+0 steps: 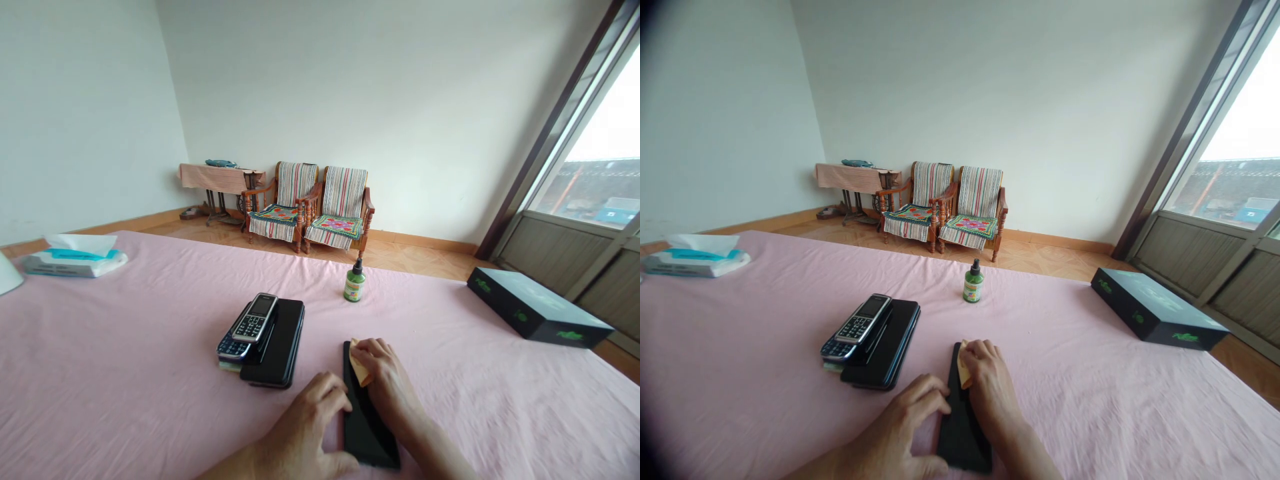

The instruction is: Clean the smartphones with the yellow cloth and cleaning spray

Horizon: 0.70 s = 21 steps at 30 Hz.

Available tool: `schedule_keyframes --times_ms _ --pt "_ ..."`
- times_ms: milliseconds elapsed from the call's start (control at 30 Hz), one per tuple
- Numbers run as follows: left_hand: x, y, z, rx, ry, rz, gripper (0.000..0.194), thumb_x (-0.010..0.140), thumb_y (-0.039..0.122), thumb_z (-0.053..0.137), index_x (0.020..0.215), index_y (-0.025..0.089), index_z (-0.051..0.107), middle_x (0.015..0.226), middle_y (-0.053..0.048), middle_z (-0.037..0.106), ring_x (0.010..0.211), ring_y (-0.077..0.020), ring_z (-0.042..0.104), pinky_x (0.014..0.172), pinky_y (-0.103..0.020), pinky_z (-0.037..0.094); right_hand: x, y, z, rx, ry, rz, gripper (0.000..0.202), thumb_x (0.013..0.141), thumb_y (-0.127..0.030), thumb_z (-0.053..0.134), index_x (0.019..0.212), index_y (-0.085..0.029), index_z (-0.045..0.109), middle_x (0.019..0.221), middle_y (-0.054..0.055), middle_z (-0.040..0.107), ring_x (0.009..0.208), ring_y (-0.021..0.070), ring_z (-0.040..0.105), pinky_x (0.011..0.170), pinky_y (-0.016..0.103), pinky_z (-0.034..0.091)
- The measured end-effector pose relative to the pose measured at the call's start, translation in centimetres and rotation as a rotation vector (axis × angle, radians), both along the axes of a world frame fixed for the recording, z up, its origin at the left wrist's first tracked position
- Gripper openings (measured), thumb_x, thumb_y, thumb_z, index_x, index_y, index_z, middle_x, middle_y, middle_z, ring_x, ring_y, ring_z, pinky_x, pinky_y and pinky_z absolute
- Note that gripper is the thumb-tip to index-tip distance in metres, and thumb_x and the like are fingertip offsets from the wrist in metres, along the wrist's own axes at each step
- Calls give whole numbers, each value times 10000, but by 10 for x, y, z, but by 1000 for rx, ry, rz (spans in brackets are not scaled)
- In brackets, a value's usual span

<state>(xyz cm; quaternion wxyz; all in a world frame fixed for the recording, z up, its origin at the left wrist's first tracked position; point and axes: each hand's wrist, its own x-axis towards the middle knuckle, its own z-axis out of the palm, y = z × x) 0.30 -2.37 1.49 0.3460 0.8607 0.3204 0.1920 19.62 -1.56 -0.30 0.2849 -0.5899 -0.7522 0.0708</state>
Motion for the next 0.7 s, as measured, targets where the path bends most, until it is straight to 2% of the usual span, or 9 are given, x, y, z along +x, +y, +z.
schedule_keyframes --times_ms 67,233,400,567,700 --pt "0 0 -1 -1 -2 0 458 563 145 840 951 187 599 1074 -36 547 1019 -218 515 933 -318 424 -4 1 1 -4 -19 24 440 801 12 407 1045 -239 673 1005 57 637 921 212 508 801 316 391" --pt "0 0 -2 16 -14 -10 503 549 112 843 982 176 594 1095 -44 546 1026 -216 512 937 -314 416 1 5 -2 -14 -21 -64 407 791 14 414 1001 -196 692 972 91 637 908 223 512 806 325 403" --pt "0 -1 -4 8 -20 9 510 529 106 856 962 185 597 1081 -36 546 1022 -213 514 933 -311 417 1 8 -5 5 44 39 447 813 -4 418 1092 -244 671 1056 66 639 949 209 514 816 315 414" --pt "0 0 -4 13 -28 4 467 568 143 837 957 199 586 1085 -32 540 1024 -215 514 931 -322 417 -1 7 -2 2 36 20 451 824 -25 431 1146 -252 650 1083 77 641 985 225 508 846 342 406" --pt "1 0 -3 4 -11 1 404 606 184 811 942 206 588 1068 -25 539 1011 -219 518 917 -326 424 -7 3 3 -11 31 97 424 849 -49 434 1135 -277 648 1077 58 638 968 216 516 825 315 410"
